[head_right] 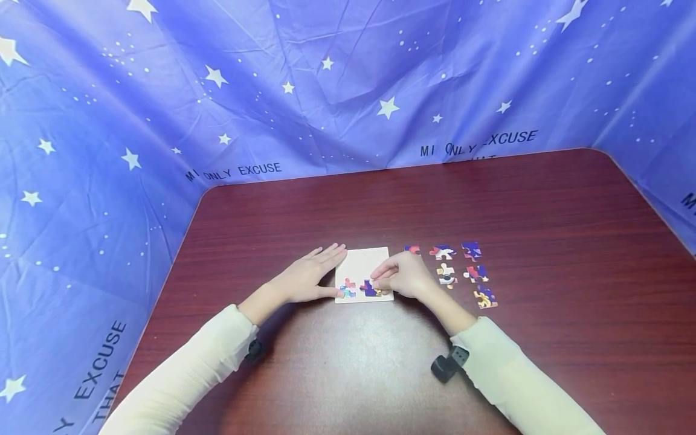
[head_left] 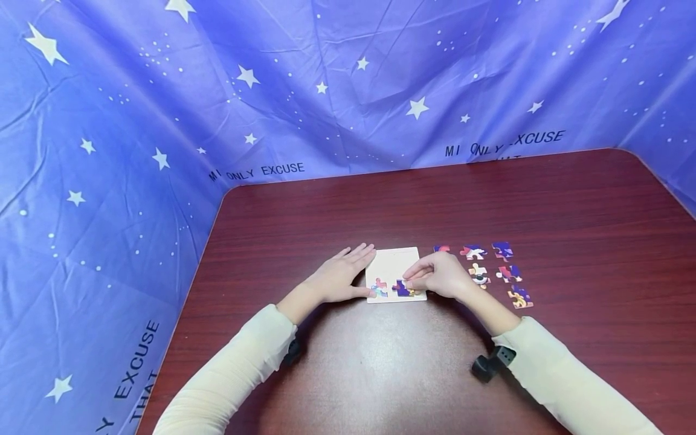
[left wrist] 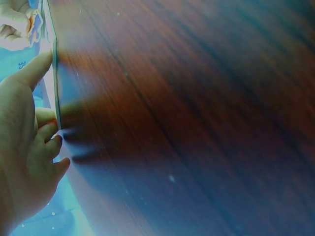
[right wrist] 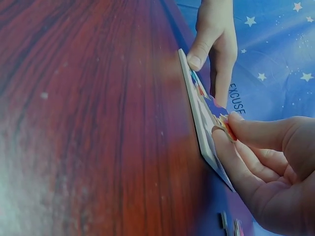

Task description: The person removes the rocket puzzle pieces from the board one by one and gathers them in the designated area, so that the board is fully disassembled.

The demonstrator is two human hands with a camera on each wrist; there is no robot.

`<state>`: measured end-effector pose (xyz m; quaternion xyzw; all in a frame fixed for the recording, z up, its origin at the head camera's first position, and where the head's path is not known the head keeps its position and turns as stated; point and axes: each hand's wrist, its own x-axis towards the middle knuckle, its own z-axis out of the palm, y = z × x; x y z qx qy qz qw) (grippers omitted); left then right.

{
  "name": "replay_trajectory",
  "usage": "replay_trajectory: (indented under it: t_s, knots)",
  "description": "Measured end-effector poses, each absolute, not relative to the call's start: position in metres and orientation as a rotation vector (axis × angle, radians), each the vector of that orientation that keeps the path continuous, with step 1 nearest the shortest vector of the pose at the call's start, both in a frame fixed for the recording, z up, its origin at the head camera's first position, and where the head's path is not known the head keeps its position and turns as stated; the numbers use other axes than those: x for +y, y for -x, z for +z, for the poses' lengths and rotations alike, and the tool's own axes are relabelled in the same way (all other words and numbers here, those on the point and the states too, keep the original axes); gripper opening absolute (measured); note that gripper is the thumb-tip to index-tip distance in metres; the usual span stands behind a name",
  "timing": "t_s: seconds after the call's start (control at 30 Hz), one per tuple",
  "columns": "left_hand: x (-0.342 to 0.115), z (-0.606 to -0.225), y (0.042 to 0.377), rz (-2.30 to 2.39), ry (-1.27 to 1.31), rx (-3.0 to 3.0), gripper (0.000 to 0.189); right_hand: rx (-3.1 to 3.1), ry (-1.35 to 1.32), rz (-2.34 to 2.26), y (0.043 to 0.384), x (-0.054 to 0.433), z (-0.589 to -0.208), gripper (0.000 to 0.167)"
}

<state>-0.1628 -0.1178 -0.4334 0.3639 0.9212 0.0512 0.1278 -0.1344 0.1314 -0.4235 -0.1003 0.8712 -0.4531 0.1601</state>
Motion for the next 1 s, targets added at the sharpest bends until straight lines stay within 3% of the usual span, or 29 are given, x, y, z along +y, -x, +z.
replay_trajectory:
  t_s: [1.0]
  knots:
    - [-0.119,-0.430,0.163,0.142,-1.054,2.671,0.090,2.251,0.206,-1.515,0.121,0.184,-0.418,0.027]
